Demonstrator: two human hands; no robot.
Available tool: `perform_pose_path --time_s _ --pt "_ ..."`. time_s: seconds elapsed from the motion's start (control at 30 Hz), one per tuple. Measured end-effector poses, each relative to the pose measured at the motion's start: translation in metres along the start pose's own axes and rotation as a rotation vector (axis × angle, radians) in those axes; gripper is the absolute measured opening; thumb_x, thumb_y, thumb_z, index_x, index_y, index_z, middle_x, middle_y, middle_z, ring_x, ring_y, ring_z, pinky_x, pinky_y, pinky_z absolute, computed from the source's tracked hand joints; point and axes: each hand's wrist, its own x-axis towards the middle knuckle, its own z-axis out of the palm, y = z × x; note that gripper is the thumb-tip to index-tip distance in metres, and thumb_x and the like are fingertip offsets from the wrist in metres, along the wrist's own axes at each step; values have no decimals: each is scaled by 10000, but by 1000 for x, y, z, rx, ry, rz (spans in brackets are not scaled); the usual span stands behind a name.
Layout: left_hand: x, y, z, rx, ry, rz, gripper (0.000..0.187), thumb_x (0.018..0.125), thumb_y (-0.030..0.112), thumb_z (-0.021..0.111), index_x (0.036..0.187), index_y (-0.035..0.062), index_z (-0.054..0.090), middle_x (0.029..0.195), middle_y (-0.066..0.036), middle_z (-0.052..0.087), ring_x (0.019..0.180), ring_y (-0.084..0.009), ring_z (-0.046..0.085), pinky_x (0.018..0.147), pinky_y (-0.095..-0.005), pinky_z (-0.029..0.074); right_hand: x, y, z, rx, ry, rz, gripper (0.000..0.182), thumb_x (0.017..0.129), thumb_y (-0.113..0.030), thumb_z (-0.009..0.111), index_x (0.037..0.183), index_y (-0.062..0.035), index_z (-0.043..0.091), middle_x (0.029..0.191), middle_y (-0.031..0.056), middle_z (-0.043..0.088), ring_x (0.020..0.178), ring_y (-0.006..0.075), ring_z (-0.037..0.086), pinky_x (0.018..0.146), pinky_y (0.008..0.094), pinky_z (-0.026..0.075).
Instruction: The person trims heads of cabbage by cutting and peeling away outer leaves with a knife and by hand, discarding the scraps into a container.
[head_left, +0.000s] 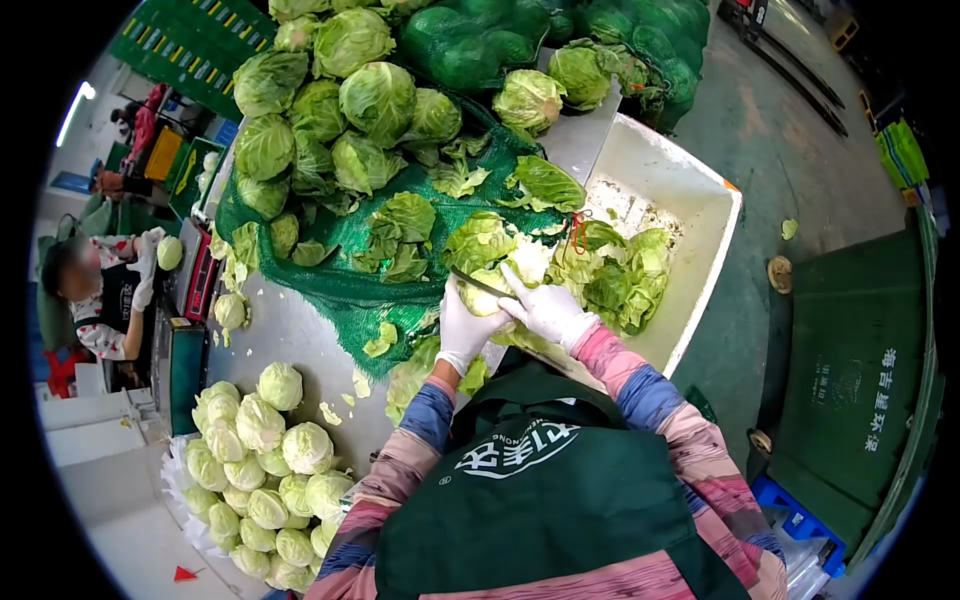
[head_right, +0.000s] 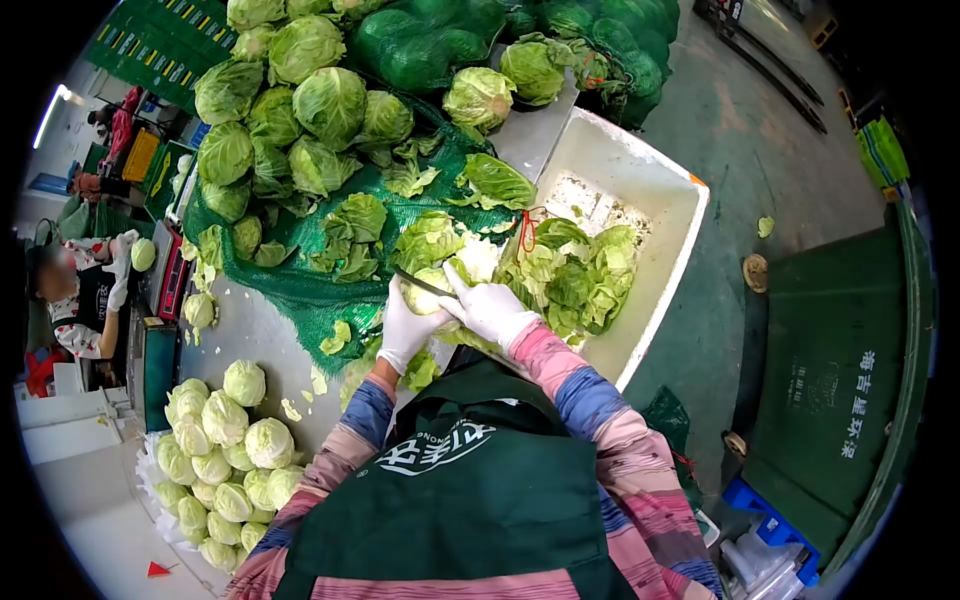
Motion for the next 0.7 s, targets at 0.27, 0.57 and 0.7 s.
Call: perform_pose_path --time_s 0.27,0.57,0.7 --pt "-5 -8 -2 -29 -19 -42 1015 603 307 894 1340 -60 300 1246 -191 534 1132 -256 552 970 -347 445 8 9 15 160 44 -39 581 956 -462 439 1438 -147 359 691 236 620 621 390 612 635 461 496" --pt "-30 -5 -25 -190 -149 -19 1041 627 167 865 1426 6 218 1347 -169 482 1197 -258 523 1015 -346 427 12 57 -6 531 3 504 461 959 -414 489 1248 -70 590 894 180 688 618 220 644 700 345 513" --pt "-48 -41 -27 -222 -117 -36 990 645 111 845 1439 21 260 1406 -151 418 1268 -234 449 1074 -347 363 12 40 6 545 11 495 599 927 -462 517 1365 -57 471 880 197 681 686 280 661 711 370 508"
